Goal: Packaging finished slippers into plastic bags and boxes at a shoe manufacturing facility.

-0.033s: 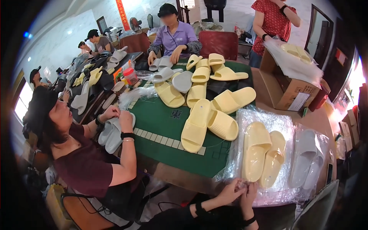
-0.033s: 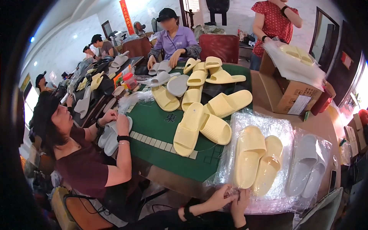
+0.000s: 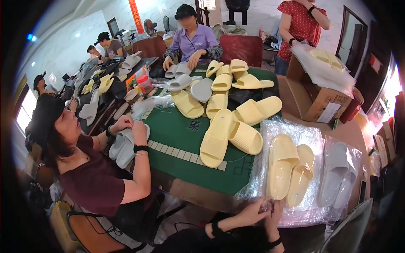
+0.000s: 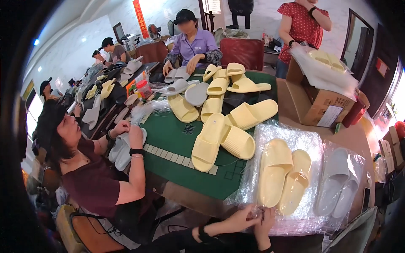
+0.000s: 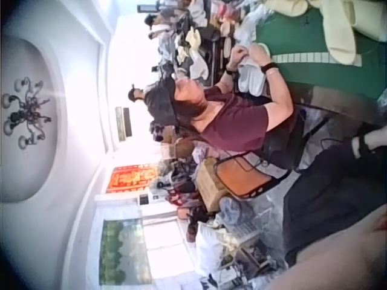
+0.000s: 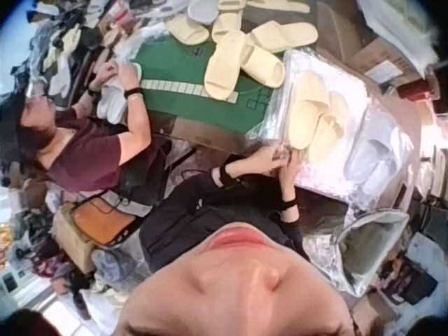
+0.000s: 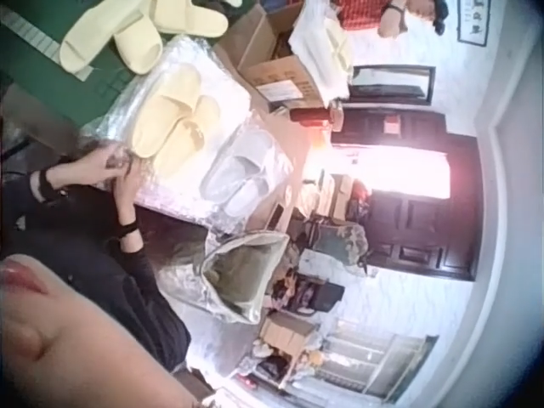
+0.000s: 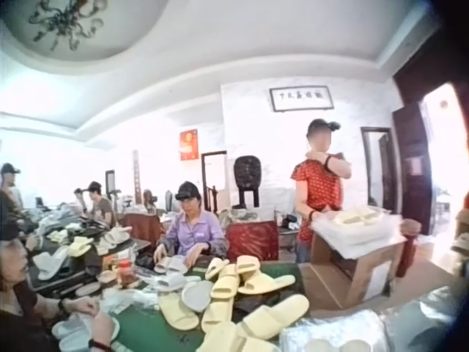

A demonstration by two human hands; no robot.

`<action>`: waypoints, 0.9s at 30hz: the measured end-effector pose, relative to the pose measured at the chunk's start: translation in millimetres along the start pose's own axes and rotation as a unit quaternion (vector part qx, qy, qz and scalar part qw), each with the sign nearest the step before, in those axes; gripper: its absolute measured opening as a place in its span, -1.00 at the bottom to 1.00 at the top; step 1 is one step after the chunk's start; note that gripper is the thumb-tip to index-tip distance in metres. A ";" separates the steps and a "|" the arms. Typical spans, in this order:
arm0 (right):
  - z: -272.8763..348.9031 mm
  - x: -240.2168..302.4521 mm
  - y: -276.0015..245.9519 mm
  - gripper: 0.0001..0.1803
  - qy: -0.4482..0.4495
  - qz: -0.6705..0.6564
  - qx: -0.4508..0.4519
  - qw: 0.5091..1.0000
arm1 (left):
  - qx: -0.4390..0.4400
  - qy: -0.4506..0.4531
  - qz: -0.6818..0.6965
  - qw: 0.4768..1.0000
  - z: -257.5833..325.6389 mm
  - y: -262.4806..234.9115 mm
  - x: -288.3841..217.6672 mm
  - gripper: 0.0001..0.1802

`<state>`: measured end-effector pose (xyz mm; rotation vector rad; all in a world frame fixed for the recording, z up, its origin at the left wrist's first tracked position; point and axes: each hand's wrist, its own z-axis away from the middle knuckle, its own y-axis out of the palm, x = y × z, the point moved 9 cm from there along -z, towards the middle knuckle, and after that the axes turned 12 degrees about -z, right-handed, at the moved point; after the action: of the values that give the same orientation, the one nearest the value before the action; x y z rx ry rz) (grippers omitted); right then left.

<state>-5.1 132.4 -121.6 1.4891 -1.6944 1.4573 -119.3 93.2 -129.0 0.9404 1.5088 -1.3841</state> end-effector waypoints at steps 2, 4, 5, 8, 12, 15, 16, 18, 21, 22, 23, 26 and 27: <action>-6.5 5.0 0.1 -0.77 -0.003 -0.014 0.003 1.000 | 0.194 0.078 -0.252 0.945 12.8 -16.5 -36.0 -0.40; -4.3 4.0 -1.7 -0.81 0.046 -0.080 -0.012 0.996 | 0.389 0.080 -0.354 0.847 29.5 -42.8 -63.7 -0.37; -3.5 3.9 -2.3 -0.81 0.045 -0.082 -0.012 0.996 | 0.401 0.111 -0.209 0.885 36.2 -58.4 -102.7 -0.39; -4.4 15.7 -0.5 -0.83 -0.003 -0.032 -0.021 0.999 | 0.443 0.388 0.125 0.798 91.5 -90.1 -183.6 -0.72; -3.8 12.2 -3.3 -0.82 0.034 -0.014 -0.009 0.999 | 0.846 0.227 -0.001 0.482 158.3 -73.6 -179.6 -0.58; -1.6 10.3 2.9 -0.81 0.036 -0.027 0.010 0.999 | 0.479 0.330 0.109 0.806 84.9 -114.0 -207.3 -0.74; -0.3 13.7 5.7 -0.80 0.019 -0.018 0.010 1.000 | 0.371 0.279 0.127 0.877 59.7 -140.1 -197.2 -0.78; 2.9 0.5 1.0 -0.79 0.009 0.004 -0.005 1.000 | 0.141 0.121 0.304 0.934 -3.8 -195.0 -180.8 -0.19; 3.9 3.5 2.9 -0.77 -0.003 0.002 -0.009 1.000 | -0.042 0.183 0.414 0.891 -77.1 -276.1 -186.4 0.00; 3.8 3.7 1.9 -0.75 -0.003 -0.002 -0.012 1.000 | -0.080 0.174 0.414 0.890 -100.3 -291.0 -176.6 -0.01; 4.3 5.1 5.2 -0.75 -0.001 -0.006 -0.008 1.000 | -0.084 0.171 0.412 0.891 -111.5 -300.2 -171.2 -0.01; 7.1 7.4 5.9 -0.73 -0.027 0.010 -0.018 0.999 | -0.158 0.062 0.320 0.932 -134.1 -308.5 -128.3 0.02; 7.8 5.1 5.0 -0.72 -0.031 0.019 -0.019 0.999 | -0.157 0.061 0.321 0.932 -134.3 -303.0 -122.8 0.02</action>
<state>-9.0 122.5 -121.9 1.5045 -1.7854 1.4029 -372.9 199.0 93.3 1.1853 1.2875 -0.6053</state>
